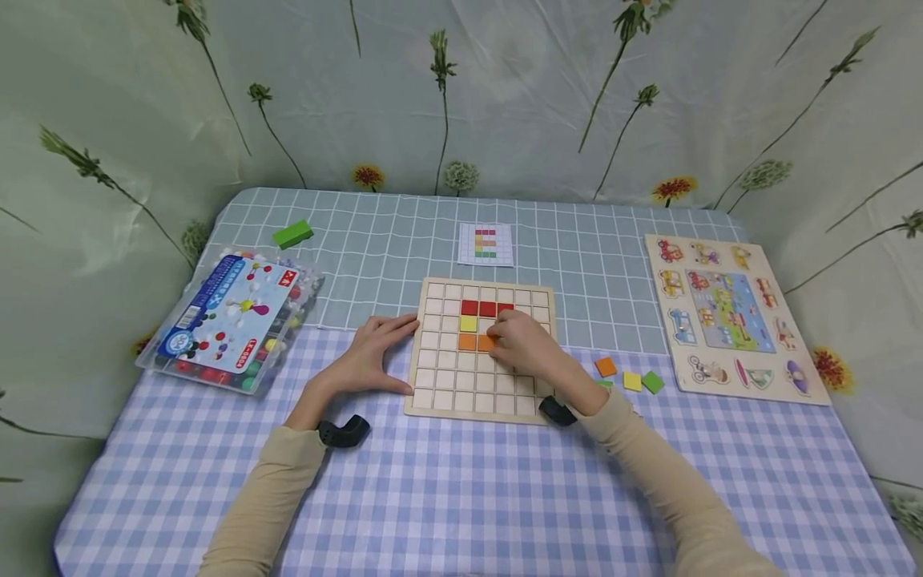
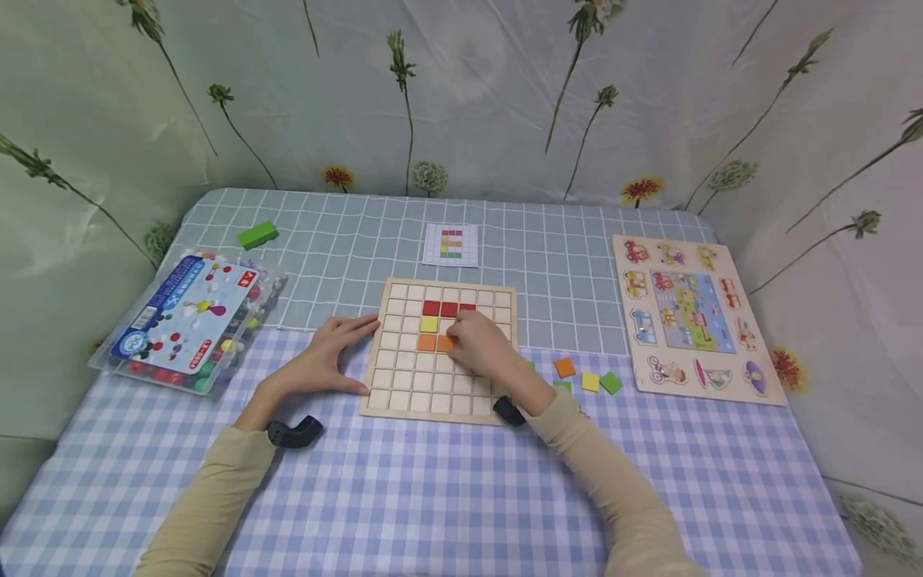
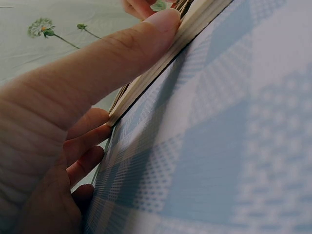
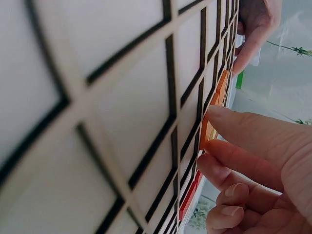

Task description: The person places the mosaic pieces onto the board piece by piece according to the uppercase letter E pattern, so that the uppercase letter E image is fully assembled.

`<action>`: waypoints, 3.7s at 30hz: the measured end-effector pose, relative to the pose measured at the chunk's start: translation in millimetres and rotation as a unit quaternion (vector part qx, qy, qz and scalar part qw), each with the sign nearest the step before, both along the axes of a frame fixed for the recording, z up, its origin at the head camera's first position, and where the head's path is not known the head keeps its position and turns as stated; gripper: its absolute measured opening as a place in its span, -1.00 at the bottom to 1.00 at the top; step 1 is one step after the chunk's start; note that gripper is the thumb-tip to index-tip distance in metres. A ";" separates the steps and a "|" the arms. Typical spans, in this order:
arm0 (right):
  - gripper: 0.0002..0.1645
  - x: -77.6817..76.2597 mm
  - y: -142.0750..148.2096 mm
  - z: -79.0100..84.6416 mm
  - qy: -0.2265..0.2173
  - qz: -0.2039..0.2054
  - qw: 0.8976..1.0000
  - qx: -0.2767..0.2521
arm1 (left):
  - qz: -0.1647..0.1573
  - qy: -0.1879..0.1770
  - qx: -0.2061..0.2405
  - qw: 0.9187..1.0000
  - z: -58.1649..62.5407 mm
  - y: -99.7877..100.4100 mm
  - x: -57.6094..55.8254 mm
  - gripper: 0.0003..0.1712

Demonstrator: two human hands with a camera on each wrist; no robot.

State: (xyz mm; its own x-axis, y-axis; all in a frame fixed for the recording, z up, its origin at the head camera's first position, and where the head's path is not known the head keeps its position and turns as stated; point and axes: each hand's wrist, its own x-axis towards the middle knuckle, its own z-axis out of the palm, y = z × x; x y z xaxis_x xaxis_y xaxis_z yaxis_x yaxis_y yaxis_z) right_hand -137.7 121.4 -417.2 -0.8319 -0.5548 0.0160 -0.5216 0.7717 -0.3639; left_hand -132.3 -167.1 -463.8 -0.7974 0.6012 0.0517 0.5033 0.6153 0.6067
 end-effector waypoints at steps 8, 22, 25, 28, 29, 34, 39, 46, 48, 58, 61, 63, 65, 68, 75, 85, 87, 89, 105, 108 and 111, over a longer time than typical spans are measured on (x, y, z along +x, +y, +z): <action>-0.77 5.1 11.9 2.6 0.019 -0.008 1.000 -0.022 | 0.000 0.001 -0.001 1.000 1.1 0.3 -0.6 0.24; -0.73 20.9 62.6 5.4 0.015 -0.070 0.997 -0.023 | 0.000 -0.003 -0.001 1.000 2.2 -0.3 -0.2 0.24; -0.72 26.3 79.3 5.5 0.011 -0.086 0.996 -0.027 | -0.001 -0.002 0.001 1.000 2.4 -0.2 0.0 0.24; -0.70 32.1 94.7 5.8 0.005 -0.109 0.994 -0.032 | 0.000 -0.004 0.000 1.000 2.2 0.2 0.0 0.23; -0.70 34.0 99.6 5.7 0.005 -0.115 0.993 -0.030 | 0.000 -0.005 0.000 1.000 1.9 0.3 0.0 0.23; -0.71 41.8 119.4 5.1 0.008 -0.136 0.990 -0.026 | 0.002 0.000 -0.004 1.000 1.6 0.7 0.3 0.23; -0.73 48.2 133.5 2.0 0.015 -0.142 0.989 -0.027 | 0.001 0.000 -0.001 1.000 1.4 1.0 0.6 0.23; -0.74 53.8 142.4 -1.3 0.018 -0.143 0.989 -0.039 | 0.005 -0.005 -0.004 1.000 0.9 0.5 0.7 0.24; -0.73 54.6 143.4 -1.4 0.016 -0.143 0.989 -0.038 | 0.005 -0.006 -0.003 1.000 0.7 0.7 0.8 0.23; -0.74 53.4 144.7 -2.3 0.008 -0.136 0.991 -0.017 | 0.004 -0.008 -0.006 1.000 1.0 0.7 0.3 0.23; -0.77 51.1 145.0 -3.7 0.012 -0.135 0.991 -0.006 | 0.003 -0.009 -0.005 1.000 1.8 1.1 0.2 0.22; -0.77 49.8 145.5 -4.6 0.014 -0.135 0.991 0.003 | 0.003 -0.010 -0.005 1.000 2.1 1.4 0.4 0.22; -0.77 48.4 145.7 -5.0 0.017 -0.135 0.991 0.008 | 0.002 -0.009 -0.004 1.000 2.3 1.5 0.3 0.22; -0.75 46.8 145.0 -4.3 0.019 -0.135 0.991 0.012 | 0.002 -0.009 -0.003 1.000 2.5 1.3 0.2 0.22; -0.76 42.6 135.0 -2.6 0.025 -0.116 0.993 -0.001 | 0.002 -0.007 0.000 1.000 1.7 0.5 0.7 0.23; -0.78 33.5 107.8 -3.2 0.030 -0.084 0.996 -0.032 | 0.003 -0.008 -0.001 1.000 1.7 0.2 0.4 0.23; -0.77 31.1 102.1 -2.0 0.026 -0.079 0.996 -0.035 | 0.003 -0.008 -0.003 1.000 2.0 0.3 0.0 0.23; -0.77 28.9 96.1 -1.0 0.028 -0.072 0.996 -0.037 | 0.003 -0.007 -0.003 1.000 2.0 0.6 0.1 0.23; -0.74 12.2 39.1 -1.9 0.000 -0.030 0.999 -0.026 | 0.004 -0.003 -0.006 1.000 1.4 0.4 -0.1 0.23; -0.75 10.9 34.4 -2.7 0.006 -0.018 0.999 -0.030 | 0.003 0.002 -0.005 1.000 2.8 1.1 0.6 0.23; -0.75 9.5 31.5 -3.6 0.014 -0.010 0.999 -0.028 | 0.003 0.005 -0.005 1.000 3.6 1.3 1.1 0.22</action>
State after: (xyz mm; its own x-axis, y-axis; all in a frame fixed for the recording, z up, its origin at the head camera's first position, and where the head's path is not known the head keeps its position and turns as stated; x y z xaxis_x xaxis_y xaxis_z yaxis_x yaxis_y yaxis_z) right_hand -128.2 152.9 -420.9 -0.8414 -0.5360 0.0694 -0.5169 0.7607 -0.3926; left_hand -131.1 -165.8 -460.2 -0.8002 0.5973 0.0538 0.5056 0.6237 0.5960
